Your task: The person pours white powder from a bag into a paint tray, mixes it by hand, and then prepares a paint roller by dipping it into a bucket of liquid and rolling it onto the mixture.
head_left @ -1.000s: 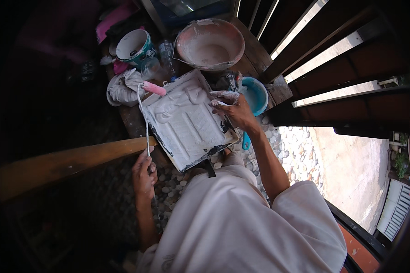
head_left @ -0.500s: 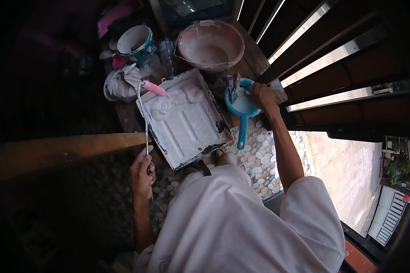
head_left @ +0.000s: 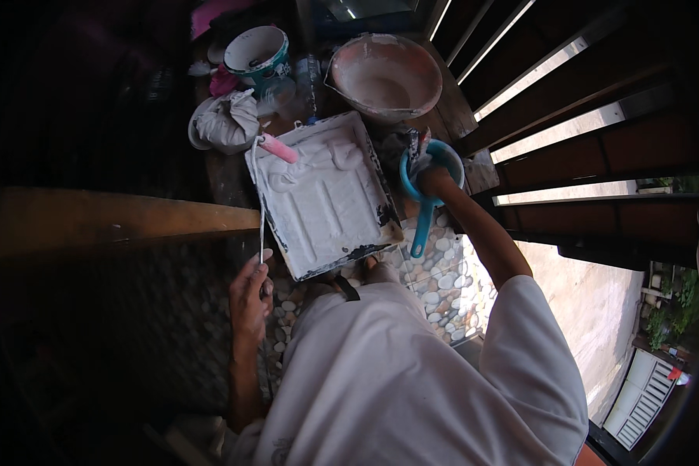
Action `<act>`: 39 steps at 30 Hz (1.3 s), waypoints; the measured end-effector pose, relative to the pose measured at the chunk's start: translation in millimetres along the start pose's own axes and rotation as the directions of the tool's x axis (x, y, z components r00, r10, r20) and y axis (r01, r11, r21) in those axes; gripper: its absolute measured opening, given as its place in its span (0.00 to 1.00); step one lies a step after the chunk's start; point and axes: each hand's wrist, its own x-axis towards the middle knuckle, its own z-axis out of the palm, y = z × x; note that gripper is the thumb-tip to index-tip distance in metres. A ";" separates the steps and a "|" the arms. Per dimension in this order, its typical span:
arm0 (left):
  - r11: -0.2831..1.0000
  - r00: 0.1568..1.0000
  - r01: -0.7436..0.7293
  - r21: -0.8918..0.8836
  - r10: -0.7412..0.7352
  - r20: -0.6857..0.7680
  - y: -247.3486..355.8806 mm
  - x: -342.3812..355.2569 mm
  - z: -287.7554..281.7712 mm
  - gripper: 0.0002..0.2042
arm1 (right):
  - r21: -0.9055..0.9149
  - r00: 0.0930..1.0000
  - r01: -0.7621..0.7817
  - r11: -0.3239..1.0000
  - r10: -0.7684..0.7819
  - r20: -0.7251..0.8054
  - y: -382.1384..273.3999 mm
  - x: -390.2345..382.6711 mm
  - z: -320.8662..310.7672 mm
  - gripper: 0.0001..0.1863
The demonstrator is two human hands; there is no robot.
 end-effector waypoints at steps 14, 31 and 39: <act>0.999 0.999 0.031 0.023 -0.032 0.025 2.4 -3.2 5.4 0.16 | 0.078 0.954 0.299 0.951 -0.298 -0.020 43.9 19.8 21.5 0.11; 0.996 0.995 0.075 -0.039 -0.072 0.070 -8.5 -12.7 2.6 0.21 | -0.047 0.975 -0.024 0.999 0.014 -0.221 -5.5 2.2 14.2 0.10; 0.999 0.994 0.024 0.027 -0.027 0.102 -14.2 -16.3 2.0 0.21 | 0.172 0.936 0.083 0.982 -0.017 -0.353 16.3 -8.2 11.8 0.07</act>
